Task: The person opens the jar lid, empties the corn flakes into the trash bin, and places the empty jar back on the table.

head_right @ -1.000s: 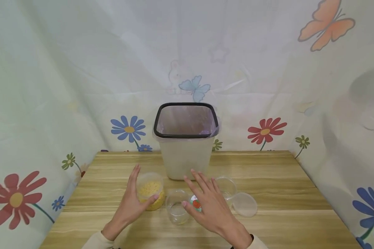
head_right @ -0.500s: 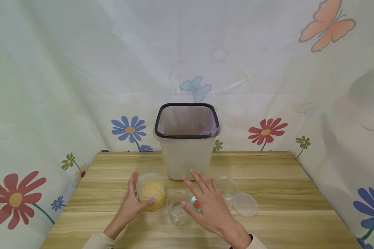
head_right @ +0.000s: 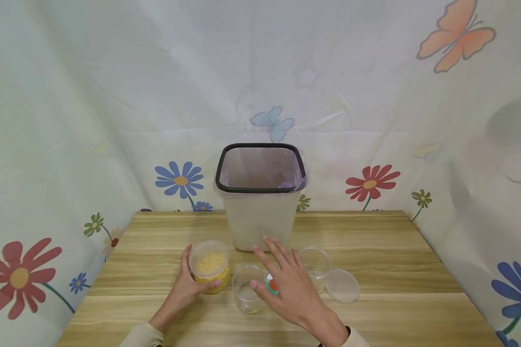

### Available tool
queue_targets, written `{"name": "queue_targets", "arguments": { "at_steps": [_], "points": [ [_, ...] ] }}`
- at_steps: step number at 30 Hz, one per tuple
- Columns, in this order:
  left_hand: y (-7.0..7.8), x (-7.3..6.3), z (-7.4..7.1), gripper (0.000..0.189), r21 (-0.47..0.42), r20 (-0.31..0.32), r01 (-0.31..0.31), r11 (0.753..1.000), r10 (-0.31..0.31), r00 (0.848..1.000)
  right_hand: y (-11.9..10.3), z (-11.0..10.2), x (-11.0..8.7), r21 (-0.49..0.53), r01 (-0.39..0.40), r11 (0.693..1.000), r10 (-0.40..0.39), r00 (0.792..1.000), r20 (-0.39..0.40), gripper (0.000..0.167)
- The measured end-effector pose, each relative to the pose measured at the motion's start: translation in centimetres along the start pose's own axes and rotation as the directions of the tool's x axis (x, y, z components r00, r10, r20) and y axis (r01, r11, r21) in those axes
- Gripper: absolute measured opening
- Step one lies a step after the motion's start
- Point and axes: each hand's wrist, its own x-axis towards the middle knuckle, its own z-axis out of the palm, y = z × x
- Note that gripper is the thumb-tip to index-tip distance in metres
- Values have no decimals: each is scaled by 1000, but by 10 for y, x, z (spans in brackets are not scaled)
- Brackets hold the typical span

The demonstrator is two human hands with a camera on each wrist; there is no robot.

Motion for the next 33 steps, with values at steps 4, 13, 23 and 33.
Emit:
{"name": "queue_targets", "arguments": {
  "at_steps": [4, 13, 23, 33],
  "points": [
    [-5, 0, 2, 132, 19, -4, 10, 1000, -10, 1000, 0, 0, 0, 9, -1, 1000, 1, 1000, 5, 69],
    [-10, 3, 4, 130, 8, -20, 3, 1000, -3, 1000, 1, 2, 1, 6, 13, 1000, -13, 1000, 3, 68],
    [-13, 4, 6, 123, -14, -38, -1, 1000, 0, 999, 0, 2, 3, 3, 16, 1000, -16, 1000, -1, 69],
    [-11, 7, 5, 120, 28, -56, 8, 1000, -6, 998, -1, 1, 5, 32, 13, 999, -13, 1000, -4, 69]
  ]
}}
